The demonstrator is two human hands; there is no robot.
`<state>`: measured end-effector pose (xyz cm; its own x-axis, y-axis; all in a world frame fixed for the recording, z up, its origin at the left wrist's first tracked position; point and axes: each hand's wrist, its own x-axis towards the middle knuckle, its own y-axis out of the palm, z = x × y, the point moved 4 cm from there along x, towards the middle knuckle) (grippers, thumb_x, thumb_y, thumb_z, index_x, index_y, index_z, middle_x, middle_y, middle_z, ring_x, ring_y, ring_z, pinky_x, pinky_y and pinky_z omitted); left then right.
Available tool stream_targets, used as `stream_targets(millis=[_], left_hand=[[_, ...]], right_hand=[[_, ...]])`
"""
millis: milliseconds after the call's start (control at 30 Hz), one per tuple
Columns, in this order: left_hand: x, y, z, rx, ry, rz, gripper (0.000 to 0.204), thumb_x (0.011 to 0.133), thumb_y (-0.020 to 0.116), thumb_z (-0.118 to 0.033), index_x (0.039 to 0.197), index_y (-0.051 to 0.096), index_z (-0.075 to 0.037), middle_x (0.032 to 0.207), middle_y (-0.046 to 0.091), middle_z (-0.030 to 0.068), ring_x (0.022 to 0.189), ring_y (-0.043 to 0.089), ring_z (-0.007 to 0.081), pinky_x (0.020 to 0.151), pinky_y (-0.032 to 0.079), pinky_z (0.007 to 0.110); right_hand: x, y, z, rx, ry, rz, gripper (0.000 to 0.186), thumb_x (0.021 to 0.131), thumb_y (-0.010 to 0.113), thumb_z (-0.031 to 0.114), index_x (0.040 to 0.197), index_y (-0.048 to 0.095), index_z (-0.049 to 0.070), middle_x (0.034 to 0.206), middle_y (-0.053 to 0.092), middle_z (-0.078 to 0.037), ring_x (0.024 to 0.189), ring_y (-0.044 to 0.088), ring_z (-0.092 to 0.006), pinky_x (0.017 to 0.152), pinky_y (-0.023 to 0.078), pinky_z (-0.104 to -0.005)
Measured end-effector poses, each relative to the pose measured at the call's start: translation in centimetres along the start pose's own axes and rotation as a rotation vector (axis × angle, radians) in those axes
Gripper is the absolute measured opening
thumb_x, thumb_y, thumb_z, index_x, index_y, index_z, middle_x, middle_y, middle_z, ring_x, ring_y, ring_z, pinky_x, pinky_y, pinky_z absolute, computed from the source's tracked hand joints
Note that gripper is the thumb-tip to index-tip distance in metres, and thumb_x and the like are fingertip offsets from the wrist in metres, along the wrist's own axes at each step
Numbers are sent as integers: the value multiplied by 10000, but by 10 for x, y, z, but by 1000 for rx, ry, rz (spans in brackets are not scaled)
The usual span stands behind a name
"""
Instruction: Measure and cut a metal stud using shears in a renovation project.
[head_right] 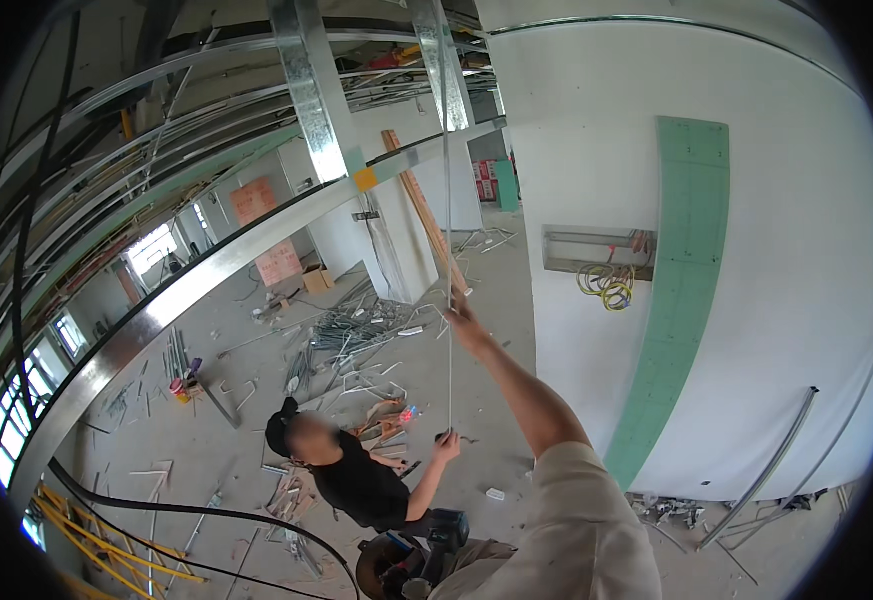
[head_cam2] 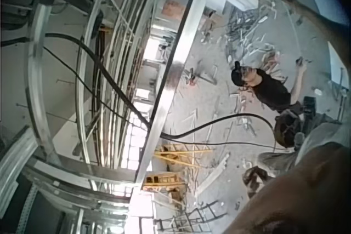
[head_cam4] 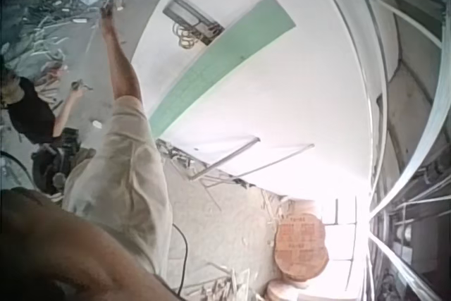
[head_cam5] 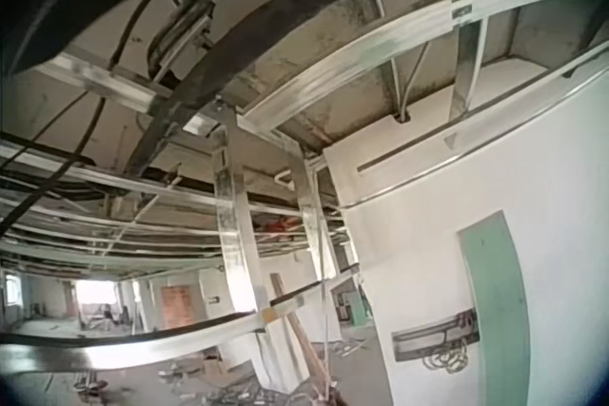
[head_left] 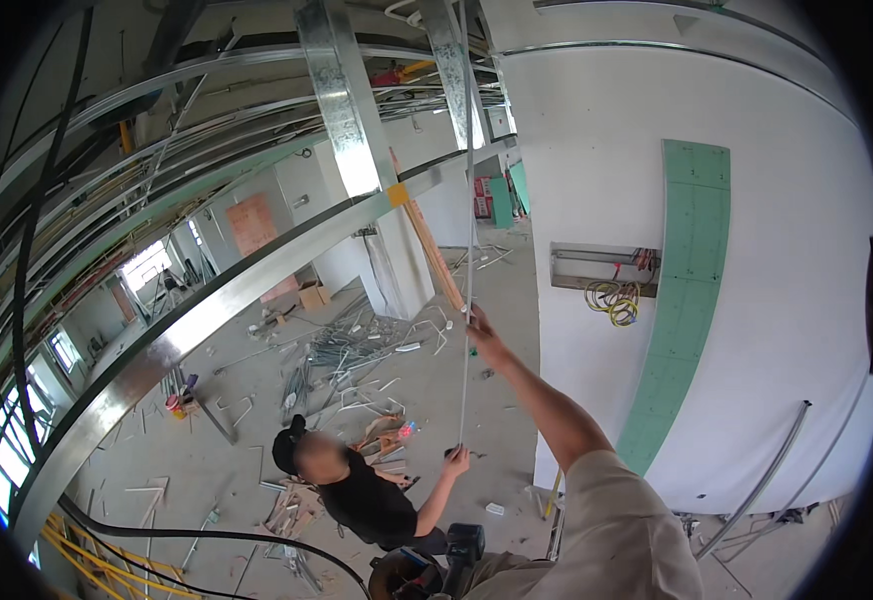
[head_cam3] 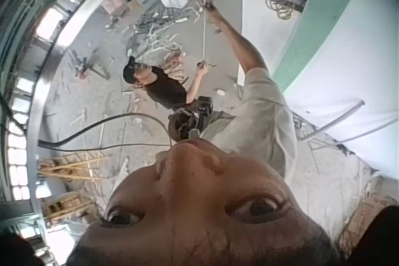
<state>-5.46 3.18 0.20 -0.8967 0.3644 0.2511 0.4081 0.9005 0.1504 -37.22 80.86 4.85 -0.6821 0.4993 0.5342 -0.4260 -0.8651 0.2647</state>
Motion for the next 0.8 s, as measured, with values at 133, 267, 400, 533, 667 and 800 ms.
stream_targets(millis=[133,267,400,533,667,800], left_hand=[[-1,-27,22,-12,-4,26,260,1047,670,-159,1116,716,87,851,727,191,657,664,260,646,555,362],[8,-4,13,-63,32,43,255,1033,684,-143,1142,719,84,869,732,190,670,670,262,656,557,363],[19,3,21,-127,80,55,257,1020,698,-127,1169,721,81,887,736,189,684,675,263,667,559,363],[26,-1,32,-199,118,72,268,1007,712,-111,1196,724,79,905,740,188,697,681,265,677,561,364],[19,-7,38,-260,214,33,281,997,722,-99,1216,726,77,919,744,187,707,685,266,684,563,364],[36,-17,65,-145,253,16,283,978,722,-70,1225,726,69,966,747,179,769,694,268,732,564,361]], right_hand=[[34,35,29,-127,-82,-67,447,1038,576,142,1475,527,61,1231,645,-109,1106,574,-166,970,435,-285],[51,68,80,-275,-71,-118,263,1058,558,142,1240,696,13,919,702,-63,769,628,-136,722,511,-254],[75,81,132,-317,-74,-91,265,1058,554,140,1183,738,-5,805,709,-46,663,638,-127,644,528,-253],[86,80,154,-335,-38,-58,260,1046,553,147,1123,748,-6,773,713,-48,633,633,-130,613,519,-270],[61,109,185,-368,-21,-12,363,1062,503,241,1015,749,-22,725,708,-54,601,642,-148,615,517,-281],[47,79,193,-379,-24,-25,392,1088,495,245,926,732,-21,672,678,-81,588,636,-171,606,528,-287]])
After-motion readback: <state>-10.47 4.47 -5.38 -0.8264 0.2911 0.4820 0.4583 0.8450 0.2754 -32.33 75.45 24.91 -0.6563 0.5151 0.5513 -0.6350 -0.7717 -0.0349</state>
